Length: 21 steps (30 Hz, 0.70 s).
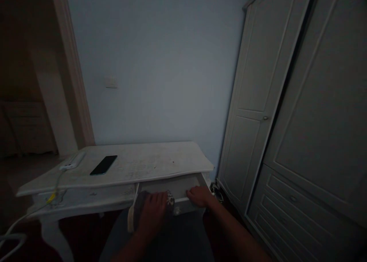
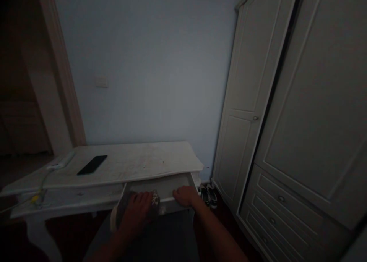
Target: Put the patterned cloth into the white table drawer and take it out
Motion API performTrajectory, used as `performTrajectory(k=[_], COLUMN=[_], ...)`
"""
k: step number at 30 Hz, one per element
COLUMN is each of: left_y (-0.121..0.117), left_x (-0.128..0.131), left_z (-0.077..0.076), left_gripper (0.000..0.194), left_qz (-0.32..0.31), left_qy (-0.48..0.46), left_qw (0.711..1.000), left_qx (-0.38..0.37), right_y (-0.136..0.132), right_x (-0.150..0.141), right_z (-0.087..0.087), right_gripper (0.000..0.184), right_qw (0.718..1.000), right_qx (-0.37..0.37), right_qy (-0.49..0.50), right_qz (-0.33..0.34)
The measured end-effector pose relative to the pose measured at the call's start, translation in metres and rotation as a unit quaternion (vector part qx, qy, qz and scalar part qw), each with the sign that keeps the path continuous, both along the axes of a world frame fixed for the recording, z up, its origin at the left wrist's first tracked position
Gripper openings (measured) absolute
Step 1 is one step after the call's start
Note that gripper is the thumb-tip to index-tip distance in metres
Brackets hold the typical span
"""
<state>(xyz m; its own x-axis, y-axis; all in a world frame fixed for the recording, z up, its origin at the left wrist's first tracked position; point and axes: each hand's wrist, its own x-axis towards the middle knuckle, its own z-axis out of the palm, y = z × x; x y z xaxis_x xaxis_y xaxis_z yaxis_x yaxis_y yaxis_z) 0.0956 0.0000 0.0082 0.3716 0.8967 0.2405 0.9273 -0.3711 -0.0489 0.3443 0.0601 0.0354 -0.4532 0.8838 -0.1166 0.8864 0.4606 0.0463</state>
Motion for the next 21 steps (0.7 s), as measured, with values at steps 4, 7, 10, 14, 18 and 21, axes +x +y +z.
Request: performTrajectory(k=[4, 7, 10, 14, 18, 21], left_y=[-0.003, -0.003, -0.005, -0.001, 0.014, 0.017], left_x=[0.011, 0.001, -0.017, -0.044, -0.060, -0.056], left_z=[-0.036, -0.051, -0.046, -0.013, 0.031, 0.045], left_gripper=[0.061, 0.065, 0.070, 0.076, 0.045, 0.048], left_qz=[0.002, -0.002, 0.001, 0.024, 0.082, 0.066], left_qy=[-0.009, -0.017, -0.012, -0.009, -0.109, -0.128], left_qw=[0.998, 0.998, 0.999, 1.000, 0.987, 0.983], left_qx=[0.066, 0.062, 0.048, -0.016, -0.089, -0.117], right_y=[-0.002, -0.001, 0.000, 0.001, 0.001, 0.000], right_x=[0.000, 0.000, 0.000, 0.001, 0.001, 0.000], right_z=[0.004, 0.004, 0.003, 0.002, 0.000, 0.001], right_gripper=[0.045, 0.044, 0.044, 0.048, 0.050, 0.049], right_qw=[1.000, 1.000, 0.999, 1.000, 1.000, 1.000], right_qx=[-0.005, -0.009, -0.011, -0.009, -0.011, -0.017], right_qy=[-0.017, -0.025, -0.029, -0.020, -0.007, -0.003], right_qz=[0.012, 0.014, 0.014, 0.008, -0.002, -0.007])
